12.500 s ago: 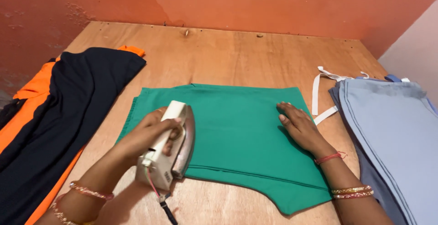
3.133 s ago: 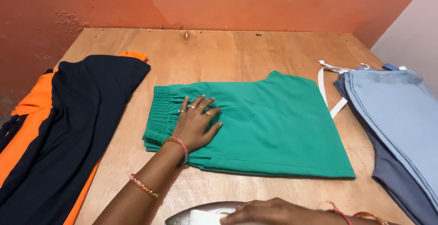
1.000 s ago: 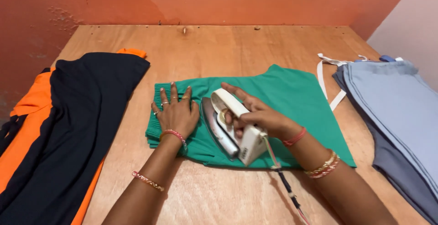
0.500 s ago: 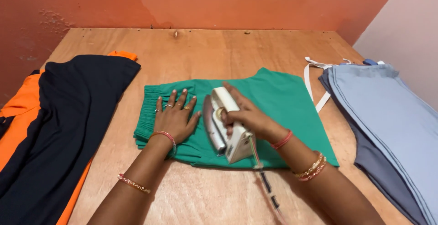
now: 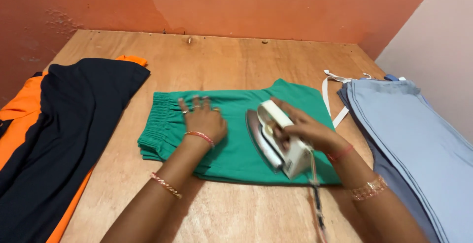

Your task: The person irons a green pair of pants on a wooden table. They unfold the pants, smooth the fabric, and use an iron to press the garment flat. The person folds the pants and continues ironing the folded sections.

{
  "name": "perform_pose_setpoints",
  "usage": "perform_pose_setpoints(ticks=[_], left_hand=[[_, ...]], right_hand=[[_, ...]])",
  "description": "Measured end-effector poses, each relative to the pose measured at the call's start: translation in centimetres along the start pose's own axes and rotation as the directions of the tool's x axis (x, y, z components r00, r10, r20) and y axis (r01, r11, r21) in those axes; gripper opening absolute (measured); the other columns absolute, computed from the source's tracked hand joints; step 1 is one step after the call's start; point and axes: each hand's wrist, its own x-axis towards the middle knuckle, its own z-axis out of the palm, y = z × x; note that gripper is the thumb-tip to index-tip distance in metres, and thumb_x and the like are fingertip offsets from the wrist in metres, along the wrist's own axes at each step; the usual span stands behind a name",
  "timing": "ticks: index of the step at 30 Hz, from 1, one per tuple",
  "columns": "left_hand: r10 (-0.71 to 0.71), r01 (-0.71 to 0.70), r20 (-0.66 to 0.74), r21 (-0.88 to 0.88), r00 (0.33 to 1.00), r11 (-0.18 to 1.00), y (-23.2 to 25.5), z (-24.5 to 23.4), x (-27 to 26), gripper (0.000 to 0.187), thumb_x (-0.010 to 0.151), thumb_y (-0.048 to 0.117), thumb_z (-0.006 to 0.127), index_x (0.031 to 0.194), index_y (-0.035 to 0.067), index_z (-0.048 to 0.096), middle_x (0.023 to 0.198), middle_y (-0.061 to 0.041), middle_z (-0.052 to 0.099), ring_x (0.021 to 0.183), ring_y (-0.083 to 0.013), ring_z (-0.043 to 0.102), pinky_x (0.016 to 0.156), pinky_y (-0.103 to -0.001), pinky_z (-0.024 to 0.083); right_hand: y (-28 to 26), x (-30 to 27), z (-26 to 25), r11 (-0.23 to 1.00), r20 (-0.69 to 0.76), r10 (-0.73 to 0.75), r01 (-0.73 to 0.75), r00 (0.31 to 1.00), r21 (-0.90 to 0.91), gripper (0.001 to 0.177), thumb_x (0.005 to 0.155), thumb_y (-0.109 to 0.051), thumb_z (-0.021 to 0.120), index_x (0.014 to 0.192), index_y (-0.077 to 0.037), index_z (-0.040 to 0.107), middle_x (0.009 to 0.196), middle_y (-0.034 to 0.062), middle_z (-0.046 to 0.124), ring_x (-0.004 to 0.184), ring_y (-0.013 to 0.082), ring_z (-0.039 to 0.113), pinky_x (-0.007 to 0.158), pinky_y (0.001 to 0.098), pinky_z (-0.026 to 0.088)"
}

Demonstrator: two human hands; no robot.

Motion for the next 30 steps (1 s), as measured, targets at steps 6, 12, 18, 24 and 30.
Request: perform_pose_setpoints(ticks=[6, 12, 18, 24, 30], left_hand=[[0.206, -0.212, -0.051, -0.236, 0.977, 0.948, 5.1, 0.7, 1.4, 0.063, 0.099, 0.053, 0.037, 0.156, 0.028, 0.035, 0.167, -0.011, 0.020, 0.155, -0.0396, 0.011, 0.117, -0.072, -0.001], [0.185, -0.144, 0.156, -0.242, 0.970, 0.960, 5.4, 0.9, 1.8, 0.069, 0.100, 0.058, 0.032, 0.162, 0.031, 0.016, 0.171, -0.007, 0.004, 0.157, -0.0376, 0.001, 0.119, -0.069, -0.001], [0.179, -0.141, 0.142, -0.243, 0.974, 0.960, 5.3, 0.1, 1.8, 0.070, 0.100, 0.059, 0.032, 0.162, 0.032, 0.018, 0.171, -0.007, 0.006, 0.157, -0.0369, 0.002, 0.120, -0.068, 0.000], [0.171, -0.130, 0.152, -0.251, 0.973, 0.959, 5.3, 0.2, 1.8, 0.070, 0.098, 0.060, 0.033, 0.162, 0.034, 0.017, 0.171, -0.004, 0.005, 0.157, -0.0348, 0.001, 0.120, -0.067, 0.000], [0.169, -0.130, 0.166, -0.225, 0.972, 0.966, 5.4, 0.2, 1.8, 0.070, 0.099, 0.059, 0.031, 0.162, 0.032, 0.014, 0.171, -0.005, 0.004, 0.156, -0.0354, 0.000, 0.121, -0.065, -0.001]], right_hand=[[0.0, -5.5, -1.2, 0.955, -0.163, 0.080, -0.122, 0.983, -0.269, 0.088, 0.083, -0.005, 0.060, 0.163, -0.014, 0.024, 0.079, 0.0064, 0.062, 0.065, 0.0144, 0.064, 0.062, 0.0286, 0.054], [1.1, -1.1, -4.3, 0.930, -0.297, 0.003, -0.112, 0.955, -0.349, 0.087, 0.083, -0.005, 0.059, 0.162, -0.009, 0.023, 0.079, 0.0104, 0.066, 0.061, 0.0170, 0.065, 0.061, 0.0309, 0.055], [1.4, 7.3, -8.3, 0.934, -0.463, -0.139, -0.040, 0.875, -0.355, 0.084, 0.085, -0.007, 0.060, 0.160, 0.002, 0.022, 0.081, 0.0138, 0.066, 0.060, 0.0193, 0.065, 0.057, 0.0323, 0.053], [1.3, 4.1, -7.1, 0.932, -0.377, -0.093, -0.052, 0.921, -0.358, 0.084, 0.086, -0.008, 0.059, 0.161, -0.001, 0.021, 0.083, 0.0123, 0.065, 0.066, 0.0174, 0.064, 0.061, 0.0323, 0.053], [1.8, -5.2, -5.8, 0.831, -0.300, -0.005, -0.163, 0.954, -0.532, 0.090, 0.083, -0.013, 0.059, 0.165, -0.010, 0.023, 0.080, 0.0111, 0.071, 0.063, 0.0164, 0.070, 0.064, 0.0291, 0.058]])
